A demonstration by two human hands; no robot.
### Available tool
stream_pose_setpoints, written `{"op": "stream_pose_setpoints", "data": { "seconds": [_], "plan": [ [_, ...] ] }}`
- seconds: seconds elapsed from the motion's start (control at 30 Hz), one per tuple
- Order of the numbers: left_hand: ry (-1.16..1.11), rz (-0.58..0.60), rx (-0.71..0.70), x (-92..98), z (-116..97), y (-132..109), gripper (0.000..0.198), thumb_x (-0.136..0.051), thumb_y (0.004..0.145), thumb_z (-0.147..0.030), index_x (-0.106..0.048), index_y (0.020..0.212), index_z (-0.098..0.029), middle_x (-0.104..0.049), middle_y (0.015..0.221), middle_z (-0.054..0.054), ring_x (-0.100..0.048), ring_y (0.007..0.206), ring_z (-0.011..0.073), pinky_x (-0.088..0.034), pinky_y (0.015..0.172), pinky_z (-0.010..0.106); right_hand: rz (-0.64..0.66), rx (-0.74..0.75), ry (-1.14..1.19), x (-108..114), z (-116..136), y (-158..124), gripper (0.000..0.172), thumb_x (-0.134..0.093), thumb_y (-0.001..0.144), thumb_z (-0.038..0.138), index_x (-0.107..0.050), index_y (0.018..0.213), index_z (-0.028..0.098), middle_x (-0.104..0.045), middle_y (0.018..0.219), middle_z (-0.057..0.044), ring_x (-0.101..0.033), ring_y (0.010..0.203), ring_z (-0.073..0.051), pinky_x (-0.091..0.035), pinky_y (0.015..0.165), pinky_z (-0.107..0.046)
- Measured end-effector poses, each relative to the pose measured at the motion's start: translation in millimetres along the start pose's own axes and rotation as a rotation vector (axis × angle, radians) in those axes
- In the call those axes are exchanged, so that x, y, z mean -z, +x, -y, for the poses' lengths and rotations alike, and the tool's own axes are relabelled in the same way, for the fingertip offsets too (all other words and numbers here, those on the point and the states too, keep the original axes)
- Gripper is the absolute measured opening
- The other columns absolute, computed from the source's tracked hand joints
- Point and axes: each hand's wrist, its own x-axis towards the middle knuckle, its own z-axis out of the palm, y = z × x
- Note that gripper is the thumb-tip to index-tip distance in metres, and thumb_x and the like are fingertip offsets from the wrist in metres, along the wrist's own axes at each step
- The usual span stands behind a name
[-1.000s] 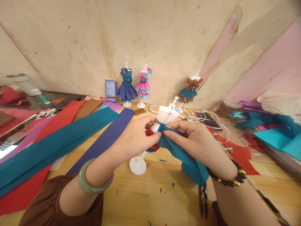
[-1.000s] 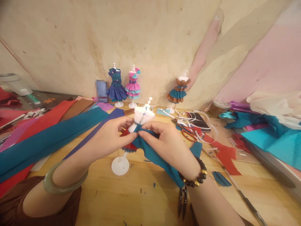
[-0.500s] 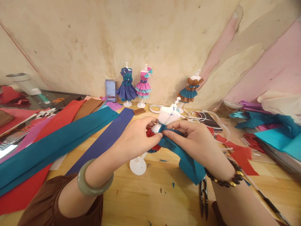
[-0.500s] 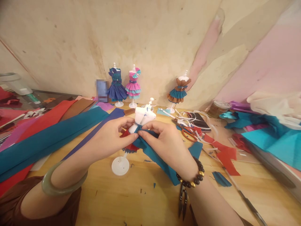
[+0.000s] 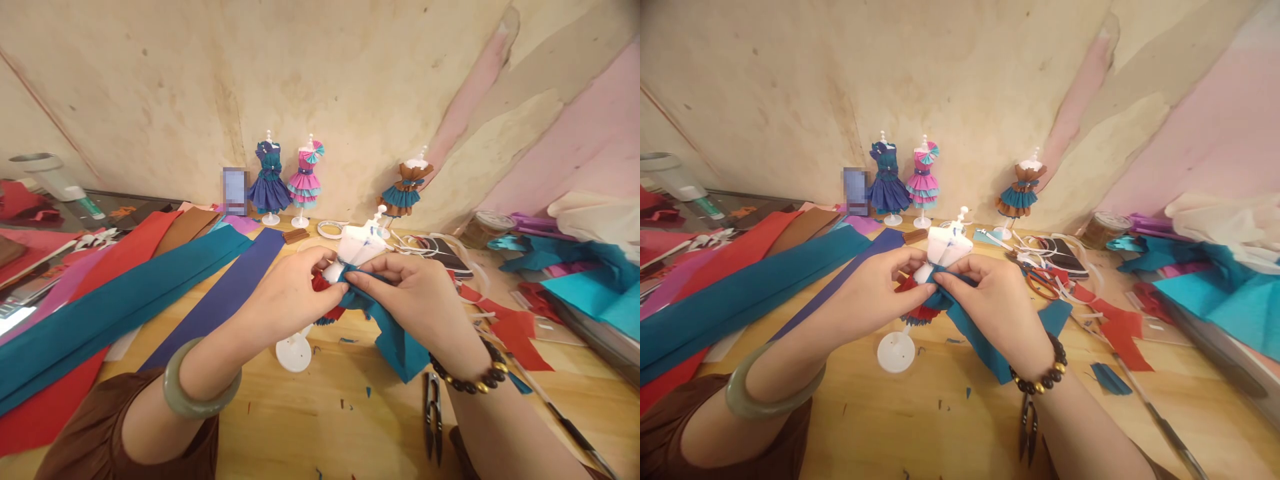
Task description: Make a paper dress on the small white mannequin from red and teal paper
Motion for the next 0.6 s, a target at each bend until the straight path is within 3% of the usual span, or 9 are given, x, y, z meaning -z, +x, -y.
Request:
{"op": "stream_pose_setpoints", "data": {
  "seconds": [0.37,0.6],
  "plan": [
    [-0.034,0.023,0.026,-0.7,-2.4,-1.6,0.012,-0.063,0.077,-0.026,-0.066,0.088,-0.022,-0.07,0.077,0.001,-0.067,0.072,0.0197,-0.054,0.064,0.031,0.05,-0.078,0.015,5.1,2.1,7.1,0.026,-0.077,0.071,0.043,-0.072,0.069,0.017,-0.074,0.067,-0.004,-0.065,0.056,-0.017,-0.048,0.047,-0.025],
    [-0.072,0.055,0.022,-0.2,-3.7,-0.4,0.012,-0.064,0.078,-0.025,-0.065,0.09,-0.02,-0.072,0.089,0.003,-0.069,0.081,0.0199,-0.056,0.071,0.031,0.101,-0.17,0.007,8.6,-0.4,8.4,0.027,-0.076,0.072,0.042,-0.068,0.065,0.017,-0.069,0.059,-0.001,-0.058,0.048,-0.012,-0.041,0.041,-0.021]
  ]
}}
